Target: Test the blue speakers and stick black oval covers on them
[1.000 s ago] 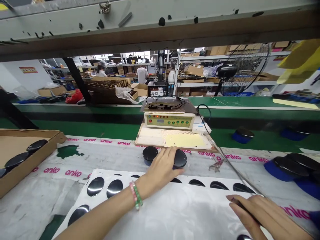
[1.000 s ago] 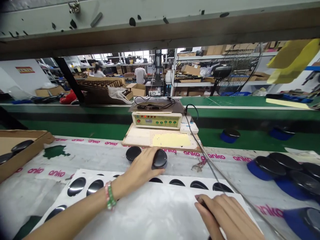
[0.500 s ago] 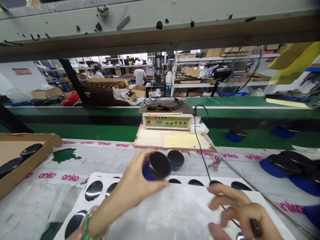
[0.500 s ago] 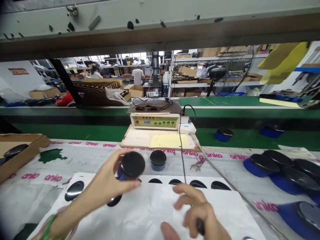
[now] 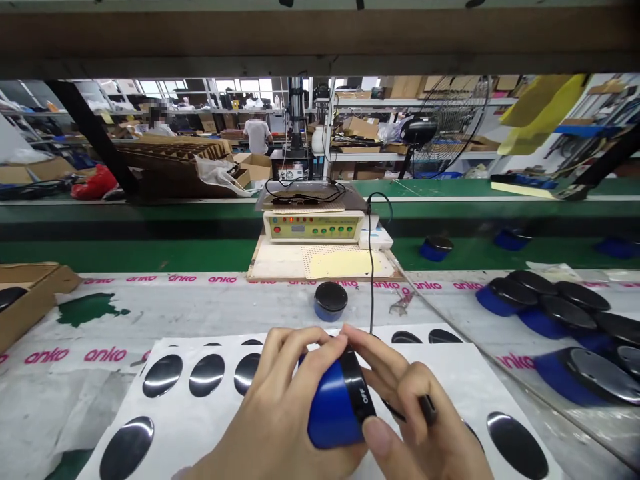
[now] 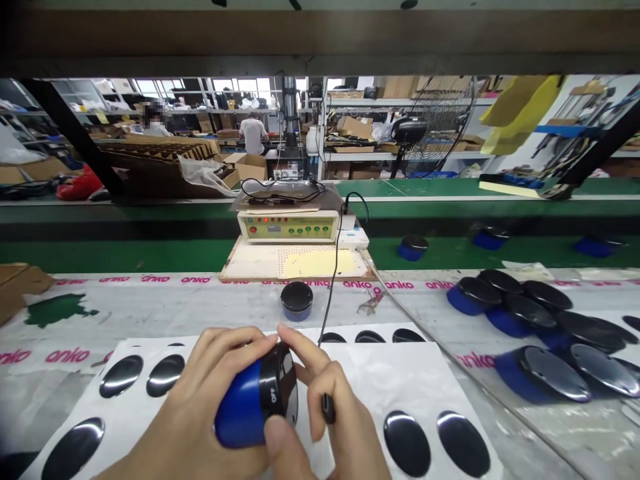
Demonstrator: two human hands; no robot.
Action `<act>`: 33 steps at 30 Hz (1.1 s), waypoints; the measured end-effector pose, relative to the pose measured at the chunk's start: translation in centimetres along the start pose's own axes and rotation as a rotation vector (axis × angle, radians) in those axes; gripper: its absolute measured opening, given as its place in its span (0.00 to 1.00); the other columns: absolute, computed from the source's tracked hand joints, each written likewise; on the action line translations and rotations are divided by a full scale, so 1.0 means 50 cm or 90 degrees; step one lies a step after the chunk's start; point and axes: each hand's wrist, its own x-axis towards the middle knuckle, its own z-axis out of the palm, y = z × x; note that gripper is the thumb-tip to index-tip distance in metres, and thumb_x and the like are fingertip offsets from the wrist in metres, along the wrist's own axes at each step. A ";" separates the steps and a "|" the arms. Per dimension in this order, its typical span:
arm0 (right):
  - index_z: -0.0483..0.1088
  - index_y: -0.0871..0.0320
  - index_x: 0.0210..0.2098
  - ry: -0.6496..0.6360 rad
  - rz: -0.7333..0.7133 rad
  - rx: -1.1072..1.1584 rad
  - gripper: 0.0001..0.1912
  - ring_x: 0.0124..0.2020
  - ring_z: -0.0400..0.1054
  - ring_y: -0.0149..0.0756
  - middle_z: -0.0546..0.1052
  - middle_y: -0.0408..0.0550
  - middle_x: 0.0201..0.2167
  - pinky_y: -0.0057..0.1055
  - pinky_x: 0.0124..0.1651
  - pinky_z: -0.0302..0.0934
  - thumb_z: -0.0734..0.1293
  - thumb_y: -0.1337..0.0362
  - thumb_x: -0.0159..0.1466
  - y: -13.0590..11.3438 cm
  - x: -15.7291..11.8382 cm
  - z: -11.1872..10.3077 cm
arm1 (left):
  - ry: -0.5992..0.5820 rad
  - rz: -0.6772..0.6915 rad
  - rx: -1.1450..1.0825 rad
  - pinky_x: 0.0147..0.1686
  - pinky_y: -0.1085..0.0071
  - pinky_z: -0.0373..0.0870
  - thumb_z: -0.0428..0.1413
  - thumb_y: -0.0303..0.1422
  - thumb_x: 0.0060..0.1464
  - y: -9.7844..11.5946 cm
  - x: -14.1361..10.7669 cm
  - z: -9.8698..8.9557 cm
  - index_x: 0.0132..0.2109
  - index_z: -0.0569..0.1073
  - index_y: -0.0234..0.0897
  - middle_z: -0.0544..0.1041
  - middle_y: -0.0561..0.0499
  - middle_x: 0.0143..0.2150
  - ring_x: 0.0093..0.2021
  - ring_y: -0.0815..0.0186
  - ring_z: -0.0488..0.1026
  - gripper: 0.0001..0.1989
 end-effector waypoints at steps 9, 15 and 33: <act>0.53 0.53 0.23 0.051 0.040 0.050 0.22 0.53 0.69 0.45 0.75 0.51 0.52 0.38 0.55 0.65 0.70 0.57 0.60 0.014 0.011 0.014 | 0.014 -0.020 0.038 0.44 0.60 0.70 0.52 0.27 0.43 -0.004 -0.015 0.025 0.57 0.62 0.41 0.68 0.46 0.49 0.48 0.56 0.63 0.30; 0.53 0.53 0.24 0.067 0.071 0.104 0.20 0.55 0.68 0.45 0.73 0.50 0.55 0.40 0.56 0.63 0.70 0.58 0.61 0.003 0.012 0.017 | 0.026 -0.018 0.081 0.44 0.62 0.67 0.54 0.26 0.45 0.007 -0.007 0.026 0.57 0.62 0.38 0.67 0.46 0.49 0.47 0.58 0.62 0.29; 0.57 0.52 0.27 0.020 0.154 0.316 0.09 0.57 0.65 0.43 0.74 0.44 0.54 0.37 0.50 0.63 0.63 0.70 0.55 -0.002 0.026 0.016 | 0.119 0.189 0.336 0.42 0.58 0.63 0.62 0.17 0.45 0.018 -0.002 0.024 0.54 0.69 0.29 0.66 0.39 0.51 0.45 0.51 0.63 0.27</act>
